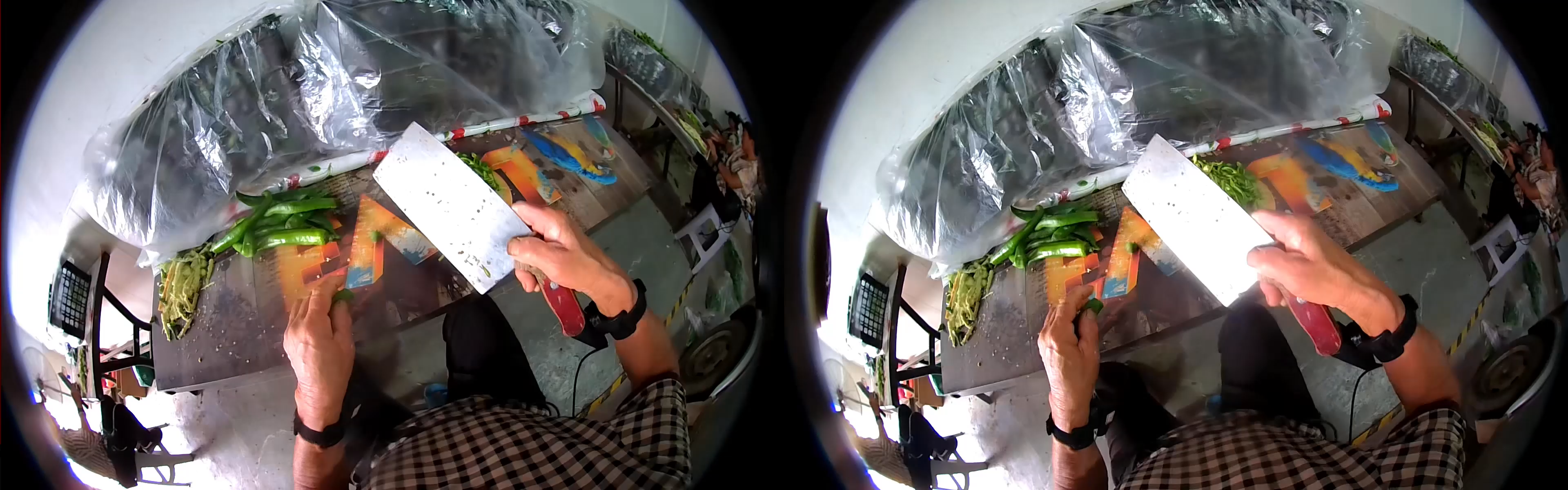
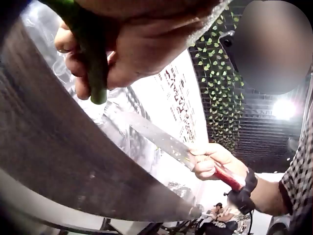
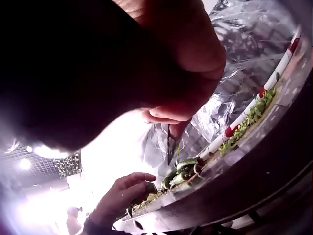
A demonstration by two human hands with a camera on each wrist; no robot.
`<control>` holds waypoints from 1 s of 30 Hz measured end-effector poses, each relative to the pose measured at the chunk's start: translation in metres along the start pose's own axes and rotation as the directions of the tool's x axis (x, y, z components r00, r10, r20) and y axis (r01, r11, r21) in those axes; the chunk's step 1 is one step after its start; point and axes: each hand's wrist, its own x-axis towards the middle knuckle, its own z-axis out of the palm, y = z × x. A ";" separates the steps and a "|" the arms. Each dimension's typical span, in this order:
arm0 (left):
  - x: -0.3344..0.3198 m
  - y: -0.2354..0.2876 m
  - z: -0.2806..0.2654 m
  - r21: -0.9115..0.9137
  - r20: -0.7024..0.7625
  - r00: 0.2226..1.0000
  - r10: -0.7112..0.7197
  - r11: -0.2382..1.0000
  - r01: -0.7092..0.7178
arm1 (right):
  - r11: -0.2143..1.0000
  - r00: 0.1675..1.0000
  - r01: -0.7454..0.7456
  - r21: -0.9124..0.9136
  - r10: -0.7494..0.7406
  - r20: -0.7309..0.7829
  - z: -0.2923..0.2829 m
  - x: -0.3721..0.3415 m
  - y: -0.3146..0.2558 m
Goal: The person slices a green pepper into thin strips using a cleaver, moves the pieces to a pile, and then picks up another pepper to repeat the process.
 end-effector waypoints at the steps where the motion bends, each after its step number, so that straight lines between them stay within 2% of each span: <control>1: 0.000 0.001 0.000 -0.012 0.018 1.000 0.018 1.000 -0.018 | 1.000 1.000 0.009 0.002 -0.009 0.020 -0.001 -0.002 0.003; 4: -0.003 -0.008 0.000 0.042 0.013 0.999 0.030 0.999 -0.031 | 1.000 0.995 0.010 -0.010 -0.008 0.100 0.000 -0.003 0.007; 7: -0.005 -0.009 -0.001 0.135 0.088 0.995 -0.051 0.990 0.039 | 0.999 0.986 -0.033 -0.005 0.033 0.166 0.015 0.005 0.002; 8: -0.006 -0.009 0.001 0.146 0.072 0.996 -0.048 0.989 0.037 | 0.997 0.978 -0.037 -0.071 0.050 0.204 0.018 0.010 0.000; 13: -0.009 -0.012 0.009 0.151 0.012 0.999 0.030 0.988 -0.032 | 0.990 0.951 0.068 -0.121 -0.028 0.307 0.035 0.035 0.013; 15: -0.009 -0.015 0.010 0.167 0.028 0.998 0.051 0.984 -0.055 | 0.988 0.959 0.081 -0.134 -0.040 0.281 0.033 0.034 0.009; 21: -0.017 -0.015 0.012 0.257 0.038 0.997 0.072 0.963 -0.079 | 0.984 1.000 -0.010 -0.176 0.009 -0.002 0.020 0.025 0.014; 23: -0.017 -0.016 0.012 0.251 0.042 0.996 0.077 0.964 -0.085 | 0.985 0.998 -0.027 -0.168 0.018 -0.053 0.013 0.026 0.019; 25: -0.018 -0.017 0.011 0.230 0.048 0.997 0.060 0.971 -0.070 | 0.983 0.996 -0.053 -0.176 0.039 -0.083 0.009 0.026 0.015; 27: -0.015 -0.016 0.010 0.222 0.047 0.997 0.065 0.972 -0.074 | 0.993 0.998 -0.016 -0.119 0.008 -0.062 0.013 0.029 0.019; 30: -0.016 -0.012 0.009 0.219 0.042 0.996 0.082 0.972 -0.090 | 0.999 0.999 0.036 -0.023 -0.035 0.034 0.029 0.032 0.013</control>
